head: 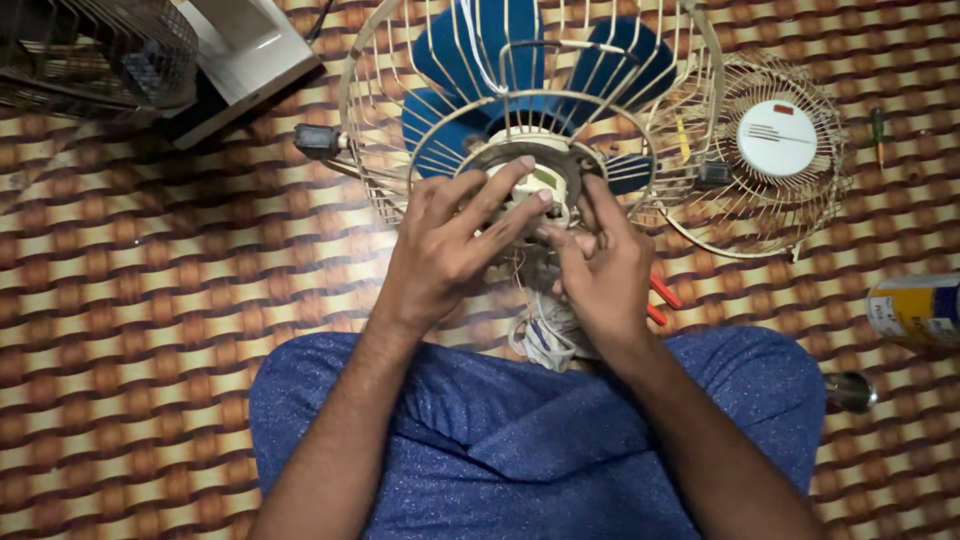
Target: The person disassembles an electric fan by removing the front grille, then the fan blades and motor hub, and finally the rear grille. They then wipe the front grille with a cloth.
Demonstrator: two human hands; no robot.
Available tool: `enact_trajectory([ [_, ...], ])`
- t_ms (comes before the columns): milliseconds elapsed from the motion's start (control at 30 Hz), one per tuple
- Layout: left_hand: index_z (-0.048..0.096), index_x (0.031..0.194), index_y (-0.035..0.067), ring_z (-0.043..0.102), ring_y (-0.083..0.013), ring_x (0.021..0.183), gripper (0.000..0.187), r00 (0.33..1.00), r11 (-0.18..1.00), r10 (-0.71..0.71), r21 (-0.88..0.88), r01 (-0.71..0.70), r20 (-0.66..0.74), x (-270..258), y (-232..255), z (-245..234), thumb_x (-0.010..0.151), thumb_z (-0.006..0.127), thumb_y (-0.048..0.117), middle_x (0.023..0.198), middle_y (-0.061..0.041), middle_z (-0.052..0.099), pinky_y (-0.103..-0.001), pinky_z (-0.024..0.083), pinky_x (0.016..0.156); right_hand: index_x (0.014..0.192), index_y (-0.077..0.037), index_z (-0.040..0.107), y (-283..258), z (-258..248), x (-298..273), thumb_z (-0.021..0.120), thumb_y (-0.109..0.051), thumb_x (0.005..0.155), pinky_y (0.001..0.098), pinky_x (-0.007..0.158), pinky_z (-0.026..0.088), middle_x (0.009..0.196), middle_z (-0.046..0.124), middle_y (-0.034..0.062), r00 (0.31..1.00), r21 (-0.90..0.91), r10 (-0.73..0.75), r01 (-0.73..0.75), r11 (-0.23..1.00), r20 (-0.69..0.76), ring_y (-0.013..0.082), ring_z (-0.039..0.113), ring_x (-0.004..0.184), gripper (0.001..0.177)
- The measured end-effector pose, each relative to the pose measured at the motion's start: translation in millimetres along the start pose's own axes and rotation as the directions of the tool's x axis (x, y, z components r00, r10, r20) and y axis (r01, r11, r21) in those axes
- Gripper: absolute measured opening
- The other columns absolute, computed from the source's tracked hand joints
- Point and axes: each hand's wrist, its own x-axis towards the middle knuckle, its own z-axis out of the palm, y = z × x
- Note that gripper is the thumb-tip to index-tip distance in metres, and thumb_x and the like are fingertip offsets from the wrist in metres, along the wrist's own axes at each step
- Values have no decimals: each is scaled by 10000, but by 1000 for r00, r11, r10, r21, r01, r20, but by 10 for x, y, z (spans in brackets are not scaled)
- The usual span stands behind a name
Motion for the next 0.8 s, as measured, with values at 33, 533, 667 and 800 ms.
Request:
enact_trajectory([
  [33,632,1433,192,561,-269,1246,568,1000,1000,-12,15,12,-2,3,3,16,886,736,307,1526,-48,562,-426,467,1017,1524,76,391,4,19,-7,659,33,963,219,463,522,1365,683,187,1000,43,5,-5,999,-9,69,694,698,623],
  [533,637,1446,162,601,-240,1206,544,997,997,67,39,-68,24,97,-93,31,915,752,133,1515,-6,592,-405,517,1029,1541,106,301,-105,131,-142,687,-63,956,451,609,529,919,680,311,998,-577,-60,45,816,-8,370,685,659,721],
  [667,646,1431,166,609,-240,1182,521,998,996,62,69,-63,12,87,-60,19,919,745,168,1500,-2,597,-389,555,990,1578,164,82,-155,240,-256,647,-28,960,410,679,567,1249,586,375,990,-438,-134,134,889,33,303,692,772,859],
  [800,654,1409,164,607,-245,1160,494,997,995,78,61,-77,-18,95,-58,22,928,752,215,1476,1,601,-377,589,940,1556,112,179,-173,284,-481,605,16,976,326,713,614,1432,413,436,947,-378,-319,313,871,48,246,733,918,726],
])
